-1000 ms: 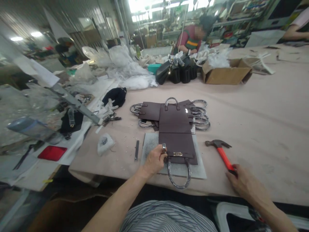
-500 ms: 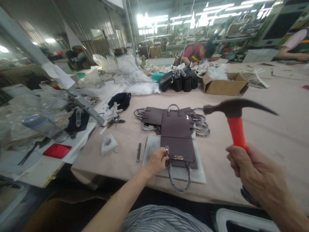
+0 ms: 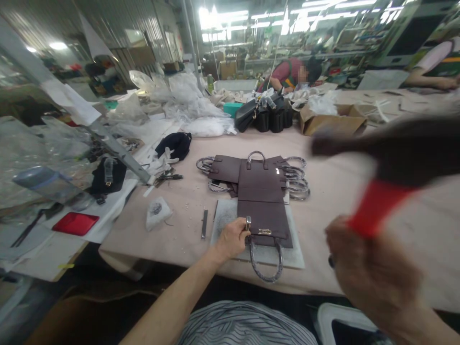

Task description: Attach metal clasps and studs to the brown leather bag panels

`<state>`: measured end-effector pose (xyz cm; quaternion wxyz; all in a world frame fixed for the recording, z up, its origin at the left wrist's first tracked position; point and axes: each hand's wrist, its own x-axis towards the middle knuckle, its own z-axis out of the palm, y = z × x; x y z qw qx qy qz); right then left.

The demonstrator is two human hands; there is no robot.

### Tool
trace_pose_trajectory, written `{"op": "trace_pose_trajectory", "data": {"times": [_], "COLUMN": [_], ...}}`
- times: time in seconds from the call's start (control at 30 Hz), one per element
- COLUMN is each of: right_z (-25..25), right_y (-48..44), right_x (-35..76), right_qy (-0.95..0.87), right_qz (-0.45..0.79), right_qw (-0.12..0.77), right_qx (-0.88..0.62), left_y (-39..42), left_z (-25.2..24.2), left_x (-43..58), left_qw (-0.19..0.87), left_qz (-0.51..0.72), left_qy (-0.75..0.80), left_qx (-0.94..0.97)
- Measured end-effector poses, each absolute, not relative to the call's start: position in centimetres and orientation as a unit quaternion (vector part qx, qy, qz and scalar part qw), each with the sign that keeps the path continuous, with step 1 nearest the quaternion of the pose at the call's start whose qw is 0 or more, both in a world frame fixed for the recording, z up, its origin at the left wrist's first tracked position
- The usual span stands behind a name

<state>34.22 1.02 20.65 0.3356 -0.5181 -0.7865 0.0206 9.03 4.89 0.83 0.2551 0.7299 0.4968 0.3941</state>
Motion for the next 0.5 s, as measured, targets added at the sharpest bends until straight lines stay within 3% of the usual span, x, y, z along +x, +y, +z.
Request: {"op": "trace_pose_trajectory", "data": {"times": [0.1,0.17,0.4,0.5], "right_z": [17.7,15.9,9.0,5.6], "right_y": [1.2,1.7,3.6,4.0], "right_x": [34.8,36.2,43.1,45.0], "right_qy": [-0.853,-0.838,-0.588,-0.581], "right_qz": [0.056,0.085,0.281,0.230], "right_qw": [0.215,0.152,0.116,0.058], "right_qx": [-0.472,-0.517,-0.750,-0.779], "left_y": [4.8,4.7,4.4,4.4], "left_z": [0.8,0.8,0.8,1.0], "left_x": [8.9,8.9,9.1,9.0], "left_qw": [0.256,0.255,0.255,0.254], "left_qz": [0.392,0.397,0.407,0.407], "left_qy": [0.501,0.501,0.503,0.500], "left_qx": [0.728,0.725,0.719,0.721]}}
